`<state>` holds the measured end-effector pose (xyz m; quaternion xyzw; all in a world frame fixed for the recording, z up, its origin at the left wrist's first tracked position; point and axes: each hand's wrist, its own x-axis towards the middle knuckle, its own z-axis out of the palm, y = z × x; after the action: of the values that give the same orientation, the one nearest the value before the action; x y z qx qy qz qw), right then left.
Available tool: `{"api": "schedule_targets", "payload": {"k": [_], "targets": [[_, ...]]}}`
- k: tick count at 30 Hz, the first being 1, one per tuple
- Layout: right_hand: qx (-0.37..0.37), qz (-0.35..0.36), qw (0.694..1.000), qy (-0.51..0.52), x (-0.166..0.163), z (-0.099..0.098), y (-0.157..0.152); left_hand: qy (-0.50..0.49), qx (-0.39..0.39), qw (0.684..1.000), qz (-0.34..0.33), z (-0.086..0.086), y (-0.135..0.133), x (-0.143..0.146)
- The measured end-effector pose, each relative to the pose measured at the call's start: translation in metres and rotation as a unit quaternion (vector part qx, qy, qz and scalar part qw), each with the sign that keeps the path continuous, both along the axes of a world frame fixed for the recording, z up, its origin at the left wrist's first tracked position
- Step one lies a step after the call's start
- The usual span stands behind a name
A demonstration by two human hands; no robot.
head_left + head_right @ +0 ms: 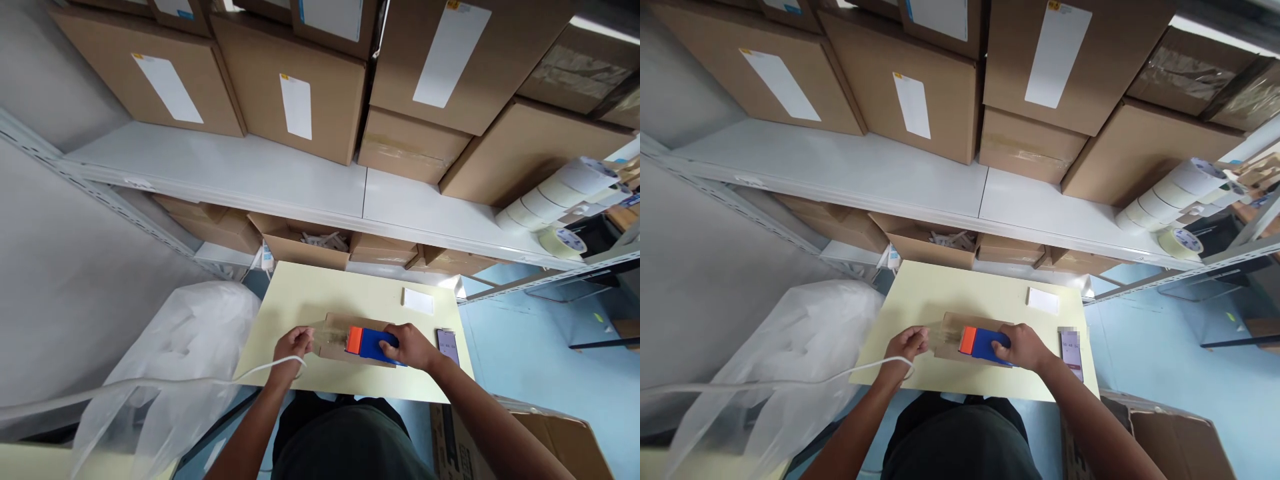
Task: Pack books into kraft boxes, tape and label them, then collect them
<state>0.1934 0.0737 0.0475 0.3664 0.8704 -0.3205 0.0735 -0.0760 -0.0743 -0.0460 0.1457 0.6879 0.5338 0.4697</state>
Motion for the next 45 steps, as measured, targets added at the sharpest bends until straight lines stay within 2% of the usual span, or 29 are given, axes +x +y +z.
{"api": "schedule_targets", "payload": {"k": [5,12,22,25,27,31,33,37,39,42,45], "targets": [[0.030,-0.011,0.998,-0.058,-0.016,0.006,-0.005,-0.019,-0.007,0.999,-0.027,-0.005,0.016,-0.015],[0.084,-0.013,0.986,-0.144,-0.035,0.011,-0.013,-0.016,-0.025,0.996,-0.083,-0.028,0.020,-0.025],[0.112,-0.003,0.976,-0.189,-0.041,0.007,-0.020,0.015,-0.064,0.979,-0.193,-0.046,0.024,-0.019],[0.115,-0.007,0.975,-0.188,-0.041,0.004,-0.022,0.070,-0.064,0.975,-0.203,-0.044,0.022,-0.010],[0.115,-0.011,0.975,-0.187,-0.041,0.001,-0.023,0.167,-0.075,0.959,-0.218,-0.042,0.019,-0.004],[0.117,-0.026,0.976,-0.183,-0.042,-0.001,-0.027,0.389,-0.136,0.874,-0.258,-0.039,0.010,-0.004],[0.117,-0.030,0.976,-0.180,-0.042,0.000,-0.029,0.416,-0.117,0.866,-0.252,-0.042,0.004,-0.007],[0.119,-0.034,0.978,-0.168,-0.042,0.001,-0.031,0.325,0.024,0.915,-0.238,-0.057,-0.012,0.007],[0.117,-0.039,0.978,-0.167,-0.043,0.001,-0.031,0.291,0.045,0.922,-0.250,-0.066,-0.021,0.023],[0.110,-0.044,0.979,-0.166,-0.045,0.004,-0.030,0.321,0.027,0.907,-0.270,-0.072,-0.031,0.039],[0.104,-0.046,0.981,-0.160,-0.046,0.009,-0.029,0.386,0.007,0.874,-0.296,-0.068,-0.031,0.034]]}}
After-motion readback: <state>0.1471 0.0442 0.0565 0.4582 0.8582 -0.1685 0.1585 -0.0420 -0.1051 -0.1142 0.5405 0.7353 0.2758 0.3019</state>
